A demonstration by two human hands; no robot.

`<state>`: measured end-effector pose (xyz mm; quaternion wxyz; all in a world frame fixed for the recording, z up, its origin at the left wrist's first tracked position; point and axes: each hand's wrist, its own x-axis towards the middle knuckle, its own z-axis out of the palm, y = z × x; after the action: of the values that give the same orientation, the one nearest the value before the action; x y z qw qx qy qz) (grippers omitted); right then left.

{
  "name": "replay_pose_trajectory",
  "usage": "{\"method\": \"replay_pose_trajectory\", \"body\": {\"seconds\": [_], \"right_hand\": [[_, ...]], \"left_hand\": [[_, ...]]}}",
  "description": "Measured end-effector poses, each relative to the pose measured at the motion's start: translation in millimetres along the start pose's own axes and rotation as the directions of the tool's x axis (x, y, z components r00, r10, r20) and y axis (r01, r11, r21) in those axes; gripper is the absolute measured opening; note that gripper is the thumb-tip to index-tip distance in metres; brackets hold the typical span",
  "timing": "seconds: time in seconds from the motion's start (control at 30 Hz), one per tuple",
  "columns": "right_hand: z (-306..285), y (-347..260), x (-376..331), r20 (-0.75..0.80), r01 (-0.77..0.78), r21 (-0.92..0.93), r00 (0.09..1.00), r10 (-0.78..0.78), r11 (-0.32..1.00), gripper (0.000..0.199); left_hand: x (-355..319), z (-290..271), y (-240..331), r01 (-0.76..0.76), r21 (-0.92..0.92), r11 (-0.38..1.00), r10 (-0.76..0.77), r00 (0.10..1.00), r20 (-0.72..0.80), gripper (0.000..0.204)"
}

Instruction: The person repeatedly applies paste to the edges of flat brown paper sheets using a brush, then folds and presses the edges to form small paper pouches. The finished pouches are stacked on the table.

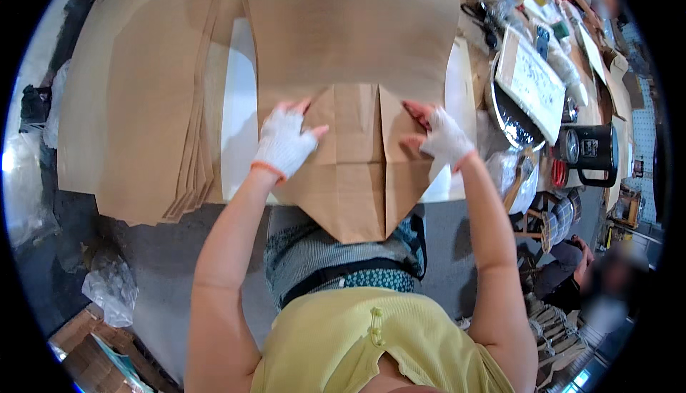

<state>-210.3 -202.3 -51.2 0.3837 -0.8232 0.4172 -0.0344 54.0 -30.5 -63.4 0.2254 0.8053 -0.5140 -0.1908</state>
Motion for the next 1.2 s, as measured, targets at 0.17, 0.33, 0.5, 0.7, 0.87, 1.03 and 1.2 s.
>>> {"method": "replay_pose_trajectory", "body": {"seconds": [0.17, 0.33, 0.5, 0.7, 0.87, 1.03, 1.2], "right_hand": [[15, 1, -35, 0.228, 0.44, -0.402, 0.897, -0.378, 0.803, 0.063], [48, -23, -55, 0.214, 0.516, -0.319, 0.856, -0.47, 0.795, 0.084], [56, -25, -51, 0.243, 0.534, -0.268, 0.843, -0.48, 0.802, 0.088], [21, 24, -70, -0.159, 0.305, -0.15, 0.931, -0.328, 0.94, 0.049], [35, -37, -55, -0.334, 0.214, 0.093, 0.927, -0.172, 0.972, 0.023], [85, -99, -34, -0.22, 0.297, 0.019, 0.933, -0.286, 0.955, 0.027], [85, -74, -29, -0.22, 0.189, -0.121, 0.952, -0.212, 0.974, 0.024]], "left_hand": [[-29, -7, 9, -0.239, -0.022, 0.971, 0.232, 0.91, 0.344, 0.067], [-63, 21, 36, -0.49, 0.06, 0.87, 0.424, 0.804, 0.417, 0.089], [-54, 7, 21, -0.4, 0.134, 0.907, 0.326, 0.866, 0.38, 0.092], [-53, -29, -38, -0.344, -0.097, 0.934, 0.357, 0.914, 0.195, 0.069], [-30, -7, 4, -0.264, -0.147, 0.953, 0.254, 0.963, -0.086, 0.052], [-18, 40, 20, -0.306, -0.202, 0.93, 0.236, 0.921, -0.31, 0.056], [-17, 16, 11, -0.181, -0.513, 0.839, 0.117, 0.981, -0.155, 0.05]]}}
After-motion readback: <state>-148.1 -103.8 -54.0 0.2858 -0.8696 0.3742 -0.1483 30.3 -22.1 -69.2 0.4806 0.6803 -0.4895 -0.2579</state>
